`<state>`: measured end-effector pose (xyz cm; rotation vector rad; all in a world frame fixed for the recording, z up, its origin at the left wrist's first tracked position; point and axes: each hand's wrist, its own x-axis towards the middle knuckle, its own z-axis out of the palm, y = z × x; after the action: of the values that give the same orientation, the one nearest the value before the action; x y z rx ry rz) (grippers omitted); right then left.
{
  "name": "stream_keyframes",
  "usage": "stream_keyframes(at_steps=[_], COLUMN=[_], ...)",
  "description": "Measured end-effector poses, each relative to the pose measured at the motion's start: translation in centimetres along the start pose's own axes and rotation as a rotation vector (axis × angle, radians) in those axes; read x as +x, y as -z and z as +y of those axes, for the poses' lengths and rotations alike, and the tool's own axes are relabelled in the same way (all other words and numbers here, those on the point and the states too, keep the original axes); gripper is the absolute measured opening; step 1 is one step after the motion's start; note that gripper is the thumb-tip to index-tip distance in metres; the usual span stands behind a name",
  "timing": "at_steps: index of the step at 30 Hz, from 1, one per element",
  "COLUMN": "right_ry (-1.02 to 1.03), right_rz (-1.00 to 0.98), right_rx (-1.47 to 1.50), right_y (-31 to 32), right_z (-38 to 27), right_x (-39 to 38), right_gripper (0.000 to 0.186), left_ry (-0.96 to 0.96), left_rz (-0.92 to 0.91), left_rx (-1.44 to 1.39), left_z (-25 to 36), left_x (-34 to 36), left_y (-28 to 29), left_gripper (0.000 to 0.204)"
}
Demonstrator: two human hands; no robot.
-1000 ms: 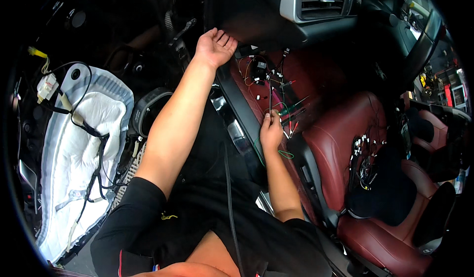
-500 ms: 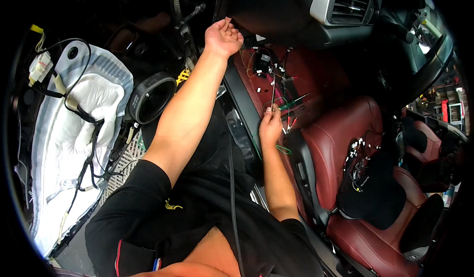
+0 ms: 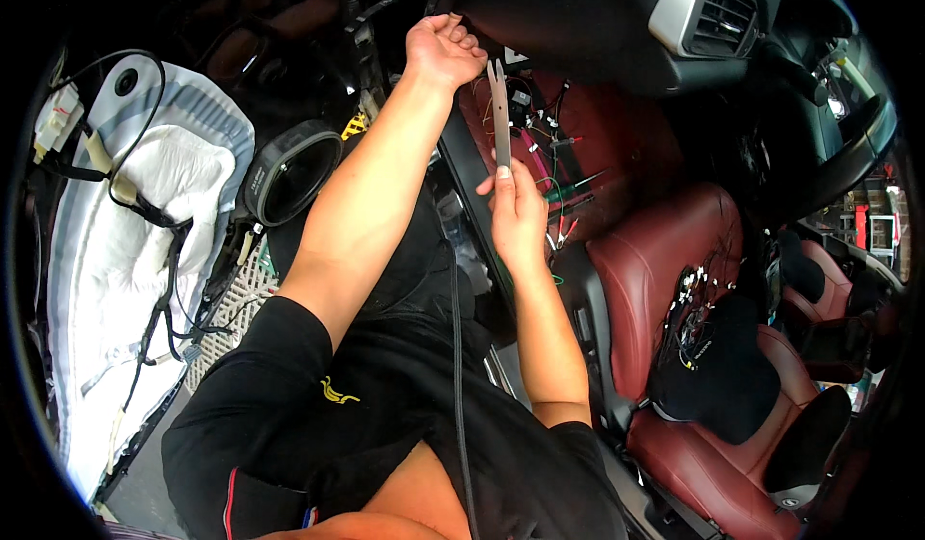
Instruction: The person detaches plastic interior trim panels from a car dashboard and door using a metal prying tool. They then manipulate wiring harnesses and electrical connectors near the passenger seat.
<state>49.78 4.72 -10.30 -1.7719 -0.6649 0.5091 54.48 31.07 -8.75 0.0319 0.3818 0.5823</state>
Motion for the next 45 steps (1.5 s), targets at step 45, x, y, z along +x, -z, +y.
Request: stream_keyframes(at_steps=[45], right_ry=[-0.278], right_rz=[-0.038], right_rx=[0.541], right_y=[-8.9], right_z=[-9.6], right_x=[7.0], right_gripper=[0.016], left_ry=[-0.024], left_rz=[-0.145], left_rx=[0.114], left_z=[-0.2], left_x=[4.0], left_y=[3.7], left_gripper=[0.047])
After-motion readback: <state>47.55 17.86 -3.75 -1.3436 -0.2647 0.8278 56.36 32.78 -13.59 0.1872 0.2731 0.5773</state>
